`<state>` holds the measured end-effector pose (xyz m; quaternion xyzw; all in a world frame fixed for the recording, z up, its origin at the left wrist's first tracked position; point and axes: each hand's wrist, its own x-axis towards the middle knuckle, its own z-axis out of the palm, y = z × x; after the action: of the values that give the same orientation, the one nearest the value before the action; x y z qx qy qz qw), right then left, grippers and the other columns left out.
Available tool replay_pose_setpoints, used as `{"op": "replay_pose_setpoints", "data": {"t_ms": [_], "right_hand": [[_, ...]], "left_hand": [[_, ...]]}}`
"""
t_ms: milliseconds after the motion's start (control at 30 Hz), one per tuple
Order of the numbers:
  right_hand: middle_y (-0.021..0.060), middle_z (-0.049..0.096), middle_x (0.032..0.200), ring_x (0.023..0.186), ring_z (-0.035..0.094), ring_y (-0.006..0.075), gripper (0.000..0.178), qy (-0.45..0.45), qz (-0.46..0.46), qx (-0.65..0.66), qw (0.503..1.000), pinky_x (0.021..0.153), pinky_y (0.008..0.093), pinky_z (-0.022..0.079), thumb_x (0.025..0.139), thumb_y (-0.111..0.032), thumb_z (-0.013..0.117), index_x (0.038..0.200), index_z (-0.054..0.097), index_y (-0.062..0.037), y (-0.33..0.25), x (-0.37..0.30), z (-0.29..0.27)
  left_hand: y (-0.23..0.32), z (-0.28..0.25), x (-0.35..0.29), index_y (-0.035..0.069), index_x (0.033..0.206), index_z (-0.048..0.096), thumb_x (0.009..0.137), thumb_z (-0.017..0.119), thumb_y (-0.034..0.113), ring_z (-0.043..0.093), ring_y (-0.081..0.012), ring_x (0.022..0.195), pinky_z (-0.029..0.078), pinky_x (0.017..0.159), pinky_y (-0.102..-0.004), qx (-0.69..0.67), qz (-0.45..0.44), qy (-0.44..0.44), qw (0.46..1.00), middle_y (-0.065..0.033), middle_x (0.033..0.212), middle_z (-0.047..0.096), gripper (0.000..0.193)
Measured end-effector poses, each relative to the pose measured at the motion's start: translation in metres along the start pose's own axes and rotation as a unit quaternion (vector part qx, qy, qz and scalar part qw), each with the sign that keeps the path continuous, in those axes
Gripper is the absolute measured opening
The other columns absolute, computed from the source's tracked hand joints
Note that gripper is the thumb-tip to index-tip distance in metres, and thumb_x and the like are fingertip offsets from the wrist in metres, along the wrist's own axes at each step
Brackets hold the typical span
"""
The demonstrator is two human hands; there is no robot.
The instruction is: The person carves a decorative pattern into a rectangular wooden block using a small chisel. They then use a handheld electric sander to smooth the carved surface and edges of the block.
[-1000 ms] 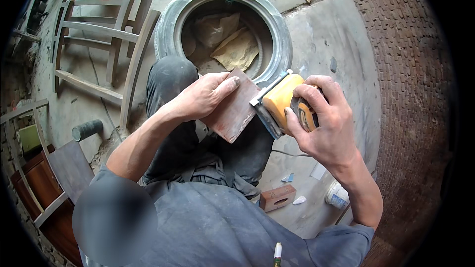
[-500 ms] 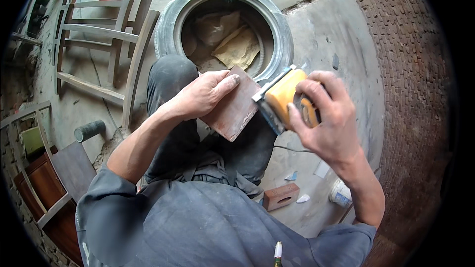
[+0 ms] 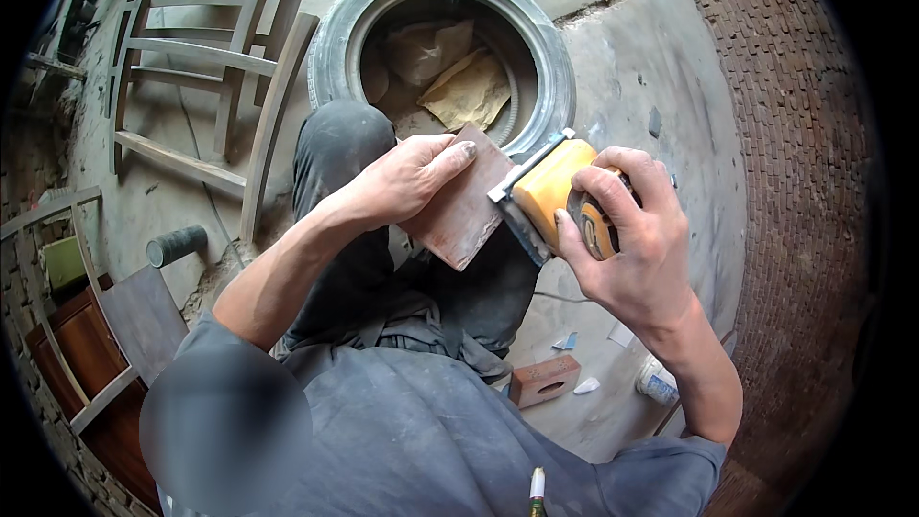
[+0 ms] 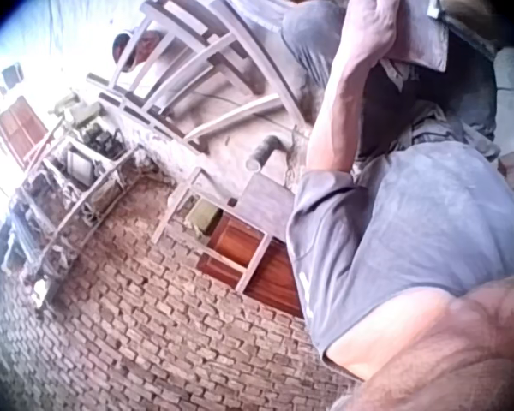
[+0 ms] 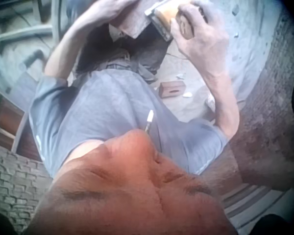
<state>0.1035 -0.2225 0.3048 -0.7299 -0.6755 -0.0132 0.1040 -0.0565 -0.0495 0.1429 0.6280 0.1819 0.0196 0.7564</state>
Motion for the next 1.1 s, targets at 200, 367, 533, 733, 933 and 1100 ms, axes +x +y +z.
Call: {"op": "replay_pose_setpoints", "data": {"t_ms": [200, 367, 533, 733, 933, 1100], "right_hand": [[0.0094, 0.064, 0.116, 0.099, 0.064, 0.0301, 0.037, -0.025, -0.002, 0.047, 0.999, 0.076, 0.0387, 0.058, 0.074, -0.011, 0.084, 0.109, 0.071, -0.0108, -0.017, -0.008, 0.001], [0.0089, 0.064, 0.115, 0.097, 0.064, 0.03, 0.036, 0.001, 0.001, 0.028, 1.0, 0.073, 0.0391, 0.058, 0.074, -0.011, 0.084, 0.108, 0.071, -0.0105, -0.004, -0.001, 0.004], [0.0088, 0.063, 0.113, 0.098, 0.064, 0.0294, 0.035, 0.0, -0.008, 0.038, 0.999, 0.072, 0.0391, 0.058, 0.074, -0.011, 0.084, 0.107, 0.071, -0.0104, -0.011, -0.003, 0.005], [0.0087, 0.064, 0.114, 0.096, 0.064, 0.0295, 0.034, -0.015, 0.004, 0.046, 0.999, 0.071, 0.0386, 0.058, 0.073, -0.009, 0.083, 0.105, 0.071, -0.0102, -0.012, -0.007, 0.003], [0.0089, 0.065, 0.114, 0.097, 0.065, 0.0294, 0.036, 0.003, 0.006, 0.027, 1.0, 0.07, 0.0377, 0.058, 0.072, -0.009, 0.084, 0.106, 0.071, -0.0106, -0.007, -0.008, 0.004], [0.0087, 0.065, 0.113, 0.097, 0.064, 0.0291, 0.036, 0.018, 0.0, 0.029, 0.999, 0.07, 0.0381, 0.058, 0.072, -0.009, 0.084, 0.106, 0.071, -0.0104, -0.005, -0.007, 0.005]], "left_hand": [[0.0, 0.002, -0.002, -0.004, 0.123, 0.066, 0.115, 0.048, 0.035, 0.063, -0.0084, 0.091, 0.053, 0.084, -0.029, -0.038, -0.023, -0.005, 0.999, -0.0035, 0.101, 0.072, 0.044], [0.0, 0.001, -0.001, -0.004, 0.121, 0.067, 0.115, 0.048, 0.036, 0.062, -0.0079, 0.09, 0.053, 0.083, -0.029, -0.027, -0.017, -0.006, 0.999, -0.0024, 0.099, 0.071, 0.045], [0.001, 0.004, -0.002, -0.005, 0.119, 0.067, 0.114, 0.048, 0.036, 0.063, -0.0107, 0.087, 0.054, 0.081, -0.0319, -0.027, -0.006, 0.015, 1.0, -0.005, 0.094, 0.071, 0.045], [-0.006, 0.002, -0.001, -0.005, 0.119, 0.067, 0.113, 0.048, 0.035, 0.064, -0.013, 0.086, 0.054, 0.08, -0.0338, -0.009, 0.01, 0.023, 1.0, -0.0078, 0.093, 0.072, 0.046], [-0.003, 0.002, 0.0, -0.004, 0.12, 0.066, 0.115, 0.049, 0.036, 0.062, -0.0084, 0.091, 0.053, 0.084, -0.0294, -0.023, -0.009, 0.007, 1.0, -0.0028, 0.099, 0.071, 0.044], [-0.004, 0.001, -0.001, -0.004, 0.12, 0.066, 0.115, 0.049, 0.036, 0.062, -0.0085, 0.091, 0.053, 0.084, -0.0294, -0.016, -0.006, 0.007, 1.0, -0.0026, 0.098, 0.071, 0.044]]}}
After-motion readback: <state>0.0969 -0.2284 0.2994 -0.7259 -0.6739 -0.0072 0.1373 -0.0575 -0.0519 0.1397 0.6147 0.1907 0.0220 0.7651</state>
